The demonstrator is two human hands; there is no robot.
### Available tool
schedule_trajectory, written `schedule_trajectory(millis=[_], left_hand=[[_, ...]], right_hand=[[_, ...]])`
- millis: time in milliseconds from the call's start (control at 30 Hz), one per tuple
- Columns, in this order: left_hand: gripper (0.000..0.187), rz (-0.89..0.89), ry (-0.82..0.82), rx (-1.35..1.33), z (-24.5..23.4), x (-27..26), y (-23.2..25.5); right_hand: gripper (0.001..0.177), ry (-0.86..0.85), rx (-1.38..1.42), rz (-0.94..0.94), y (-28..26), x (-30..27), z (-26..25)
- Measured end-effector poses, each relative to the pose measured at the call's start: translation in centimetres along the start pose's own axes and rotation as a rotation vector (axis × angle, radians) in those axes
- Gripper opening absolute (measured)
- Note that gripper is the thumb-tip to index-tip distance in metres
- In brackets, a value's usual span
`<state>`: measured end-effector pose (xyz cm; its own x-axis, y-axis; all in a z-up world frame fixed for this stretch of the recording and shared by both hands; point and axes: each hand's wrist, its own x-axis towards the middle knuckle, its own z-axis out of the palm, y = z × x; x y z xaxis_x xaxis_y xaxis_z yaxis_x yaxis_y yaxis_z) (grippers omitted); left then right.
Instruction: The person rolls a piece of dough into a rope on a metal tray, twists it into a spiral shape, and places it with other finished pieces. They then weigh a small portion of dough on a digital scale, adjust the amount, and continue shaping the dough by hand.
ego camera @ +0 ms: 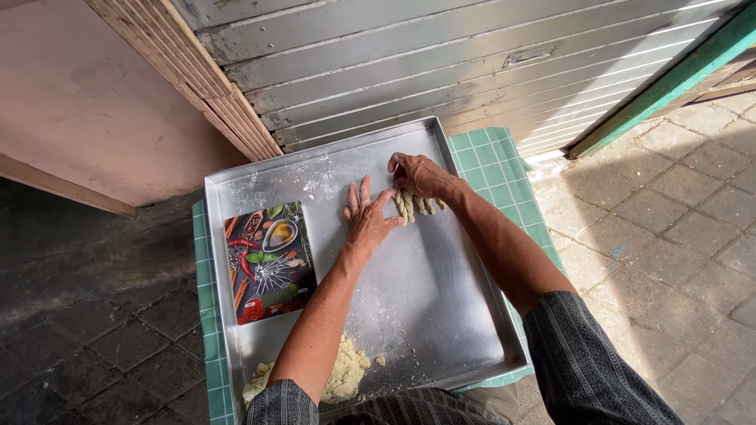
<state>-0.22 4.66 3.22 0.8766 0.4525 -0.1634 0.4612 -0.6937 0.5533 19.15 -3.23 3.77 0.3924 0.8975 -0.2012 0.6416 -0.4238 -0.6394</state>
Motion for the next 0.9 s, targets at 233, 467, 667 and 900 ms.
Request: schedule_trajectory(millis=[233, 467, 667, 900], left_hand=[[0.063, 0.13, -0.04, 0.165, -2.0, 1.2, 0.1], [0.056, 0.259, 0.013, 0.262, -1.6, 2.0, -0.9], [0.054, 0.295, 0.008, 0.289, -1.5, 2.1, -1.4], [0.024, 0.273, -0.002, 0.143, 2.0, 6.0, -5.2]], right_hand=[[0.014, 0.301, 0.023, -0.191, 1.8, -2.0, 1.2], [0.018, 0.401, -0.267, -0.149, -0.6, -11.5, 6.3], [0.021, 0.351, -0.251, 0.01, -3.0, -13.8, 8.7], [0.031, 0.392, -0.202, 0.261, -6.1, -12.1, 9.8]])
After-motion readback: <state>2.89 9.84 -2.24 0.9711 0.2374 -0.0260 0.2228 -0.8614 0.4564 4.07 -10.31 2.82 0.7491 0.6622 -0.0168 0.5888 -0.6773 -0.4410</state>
